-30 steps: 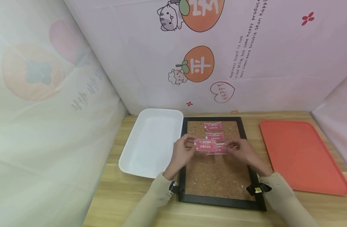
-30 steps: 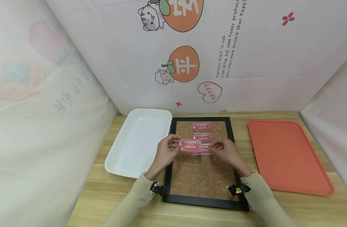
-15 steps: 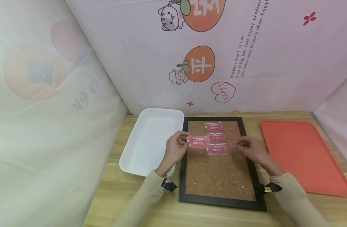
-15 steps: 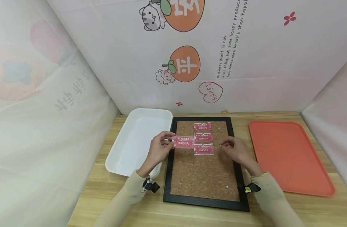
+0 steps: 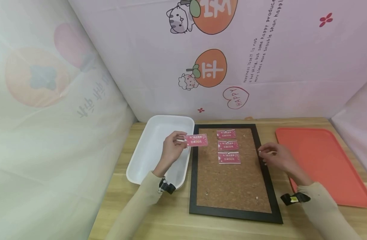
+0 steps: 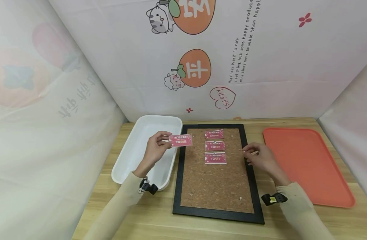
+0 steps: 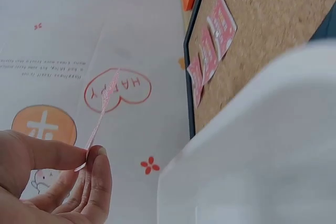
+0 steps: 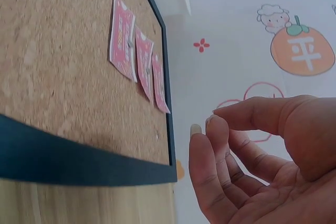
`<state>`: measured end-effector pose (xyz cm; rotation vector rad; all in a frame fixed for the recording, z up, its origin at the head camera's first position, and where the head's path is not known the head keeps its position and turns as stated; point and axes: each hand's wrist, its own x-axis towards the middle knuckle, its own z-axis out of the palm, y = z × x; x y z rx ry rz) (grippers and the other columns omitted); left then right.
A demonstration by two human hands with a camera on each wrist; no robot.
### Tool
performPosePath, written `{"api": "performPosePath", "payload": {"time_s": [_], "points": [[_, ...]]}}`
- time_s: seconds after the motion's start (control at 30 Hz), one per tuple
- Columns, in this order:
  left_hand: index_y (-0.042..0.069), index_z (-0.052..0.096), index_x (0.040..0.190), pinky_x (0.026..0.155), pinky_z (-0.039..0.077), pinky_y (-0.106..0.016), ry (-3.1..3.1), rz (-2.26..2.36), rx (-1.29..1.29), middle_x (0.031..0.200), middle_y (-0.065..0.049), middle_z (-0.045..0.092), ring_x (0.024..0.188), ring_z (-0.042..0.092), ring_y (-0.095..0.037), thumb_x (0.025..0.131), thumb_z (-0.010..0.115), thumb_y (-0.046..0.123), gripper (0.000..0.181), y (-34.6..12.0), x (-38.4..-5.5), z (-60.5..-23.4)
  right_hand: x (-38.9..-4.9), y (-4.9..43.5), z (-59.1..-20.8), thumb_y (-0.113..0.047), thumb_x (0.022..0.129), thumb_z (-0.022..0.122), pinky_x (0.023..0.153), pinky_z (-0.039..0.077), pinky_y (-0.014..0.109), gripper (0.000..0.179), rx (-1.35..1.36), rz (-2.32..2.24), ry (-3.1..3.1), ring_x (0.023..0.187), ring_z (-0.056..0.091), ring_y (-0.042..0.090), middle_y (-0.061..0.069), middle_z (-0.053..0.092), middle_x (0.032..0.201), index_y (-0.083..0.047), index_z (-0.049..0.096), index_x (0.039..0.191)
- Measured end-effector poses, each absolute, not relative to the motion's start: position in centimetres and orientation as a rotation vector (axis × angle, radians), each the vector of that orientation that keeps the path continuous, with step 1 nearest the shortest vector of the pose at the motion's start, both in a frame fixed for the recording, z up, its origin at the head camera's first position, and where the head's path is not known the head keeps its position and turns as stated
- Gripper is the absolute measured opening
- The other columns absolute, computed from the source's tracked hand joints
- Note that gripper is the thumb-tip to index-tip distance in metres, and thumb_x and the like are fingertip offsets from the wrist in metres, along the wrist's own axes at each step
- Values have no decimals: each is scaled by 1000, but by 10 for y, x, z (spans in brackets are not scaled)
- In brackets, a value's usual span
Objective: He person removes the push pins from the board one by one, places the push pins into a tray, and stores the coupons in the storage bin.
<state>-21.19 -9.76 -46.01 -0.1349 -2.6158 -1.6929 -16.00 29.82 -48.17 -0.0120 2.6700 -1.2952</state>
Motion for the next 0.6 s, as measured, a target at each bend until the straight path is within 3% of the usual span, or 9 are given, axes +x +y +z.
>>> {"api": "performPosePath", "payload": {"time_s": [0.6], "points": [[7,66,128,88,65,-40,-2596,-1685,50,117,-17,74,100,77,-31,92,71,4,36,-128,-244,-469,-161,341,-487,-21,107,57,69,62,31,40,89,-1303,2684,80,69,8,31,68,121,10,59,132]]}}
